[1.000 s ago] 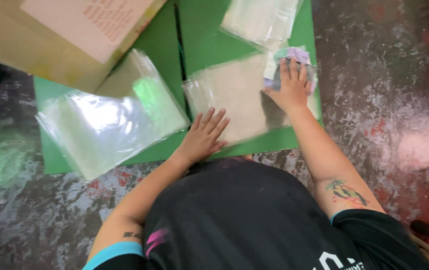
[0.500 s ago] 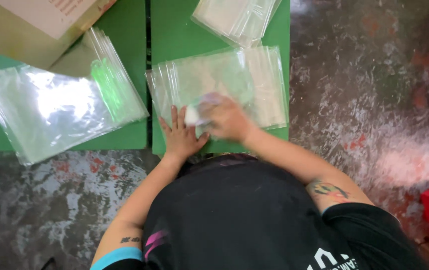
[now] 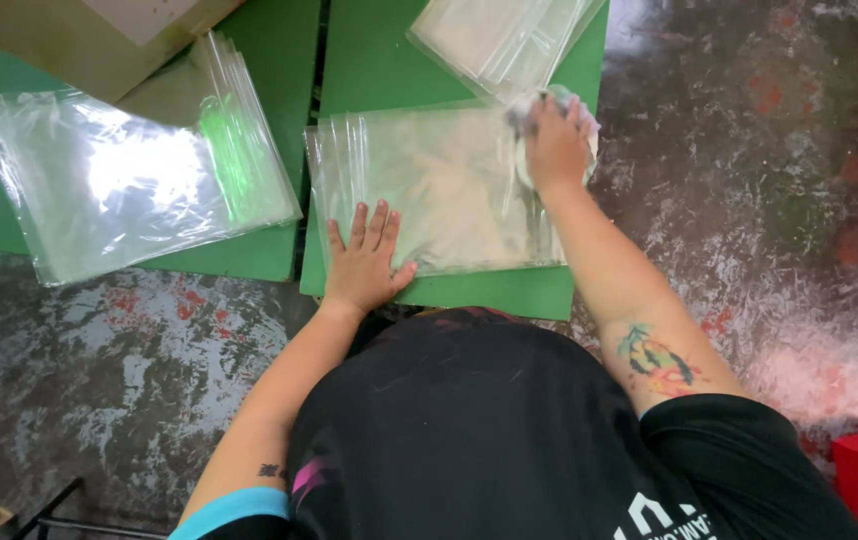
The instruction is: The person cleans clear plastic sheets on a green table using a cloth. They wipe the surface of each sheet, then place it into a stack. The person repeats this process for multiple sheets throughout the video.
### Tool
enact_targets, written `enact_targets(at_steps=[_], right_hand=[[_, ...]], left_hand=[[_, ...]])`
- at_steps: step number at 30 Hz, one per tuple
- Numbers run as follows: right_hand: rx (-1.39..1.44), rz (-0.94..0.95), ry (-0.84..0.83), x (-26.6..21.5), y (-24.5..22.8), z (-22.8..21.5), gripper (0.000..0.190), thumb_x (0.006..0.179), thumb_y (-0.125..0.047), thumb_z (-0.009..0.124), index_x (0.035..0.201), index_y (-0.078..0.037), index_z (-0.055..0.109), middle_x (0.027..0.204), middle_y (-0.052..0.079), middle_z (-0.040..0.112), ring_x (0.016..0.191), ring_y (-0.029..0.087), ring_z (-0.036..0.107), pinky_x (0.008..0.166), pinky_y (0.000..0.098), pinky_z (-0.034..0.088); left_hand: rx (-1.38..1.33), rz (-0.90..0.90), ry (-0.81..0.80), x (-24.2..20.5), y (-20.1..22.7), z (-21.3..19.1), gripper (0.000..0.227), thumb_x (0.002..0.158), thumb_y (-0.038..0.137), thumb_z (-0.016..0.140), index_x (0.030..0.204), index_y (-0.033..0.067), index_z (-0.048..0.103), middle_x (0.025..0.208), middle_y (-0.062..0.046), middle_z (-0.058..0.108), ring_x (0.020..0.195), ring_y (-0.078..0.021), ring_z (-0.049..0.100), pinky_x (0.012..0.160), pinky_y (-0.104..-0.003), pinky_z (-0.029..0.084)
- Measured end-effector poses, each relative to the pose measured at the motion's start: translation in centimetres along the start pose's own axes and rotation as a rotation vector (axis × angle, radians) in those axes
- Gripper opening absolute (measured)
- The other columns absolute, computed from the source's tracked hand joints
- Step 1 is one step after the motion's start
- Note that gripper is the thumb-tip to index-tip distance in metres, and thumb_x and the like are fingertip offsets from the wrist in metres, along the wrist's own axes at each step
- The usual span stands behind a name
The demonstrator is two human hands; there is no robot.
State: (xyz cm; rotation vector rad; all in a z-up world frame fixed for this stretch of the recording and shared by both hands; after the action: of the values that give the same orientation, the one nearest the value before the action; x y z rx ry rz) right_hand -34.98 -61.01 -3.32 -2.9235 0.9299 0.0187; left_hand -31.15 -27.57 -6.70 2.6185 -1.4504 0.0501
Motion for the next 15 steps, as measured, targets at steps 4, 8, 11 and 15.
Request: enact_targets(at_steps=[4,8,11,15], right_hand=[[0.401,-0.248,0.436,-0.7,-7.3,-1.6,0.017,0.097,-0.018,0.061,0.101,-0.014,0.076,0.115,0.014,0.071,0.115,0.037,0.060,0.095,0.0479,0.047],[0.072,-0.649,-0.250,-5.5,-20.0,3.3,0.053,0.088,-0.050,0.067,0.140,-0.044,0.060,0.165,-0.012,0.036,0.152,0.030,0.023,0.114,0.0762,0.026],[0.130,-0.701,-0.165,-4.1,-18.6,4.9,0.055,0.093,-0.051,0.064,0.146,-0.044,0.053,0.168,-0.013,0.030,0.155,0.031,0.023,0.116,0.0755,0.024],[0.018,-0.527,-0.117,2.3,-15.3,3.1,0.043,0.099,-0.035,0.064,0.141,-0.040,0.058,0.155,-0.008,0.049,0.146,0.031,0.036,0.114,0.0639,0.032]], left_hand=[[-0.084,-0.043,-0.139,0.6,-0.3,-0.8,0.092,0.091,0.068,0.049,0.163,0.0127,0.031,0.173,-0.008,0.016,0.159,-0.0359,0.013,0.119,-0.075,0.013],[-0.080,-0.066,-0.250,-0.1,-1.1,2.7,0.092,0.088,0.079,0.040,0.155,0.0159,0.045,0.161,-0.013,0.041,0.152,-0.0381,0.031,0.119,-0.077,0.011],[-0.090,-0.059,-0.212,0.6,-0.5,0.5,0.089,0.087,0.074,0.047,0.153,0.0140,0.045,0.162,-0.014,0.037,0.153,-0.0396,0.027,0.118,-0.077,0.016],[-0.101,-0.060,-0.286,0.9,-0.4,-0.6,0.093,0.093,0.070,0.042,0.165,0.0159,0.022,0.174,-0.008,0.011,0.159,-0.0355,0.010,0.120,-0.074,0.011]])
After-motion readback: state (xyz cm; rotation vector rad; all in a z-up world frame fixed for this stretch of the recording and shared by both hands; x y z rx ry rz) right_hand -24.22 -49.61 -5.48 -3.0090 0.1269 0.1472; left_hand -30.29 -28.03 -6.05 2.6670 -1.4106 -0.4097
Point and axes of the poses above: each hand's wrist, its own x-axis towards the middle knuckle, its own z-axis out of the palm, y = z × x, the point moved 5 cm from there along x, towards the middle knuckle
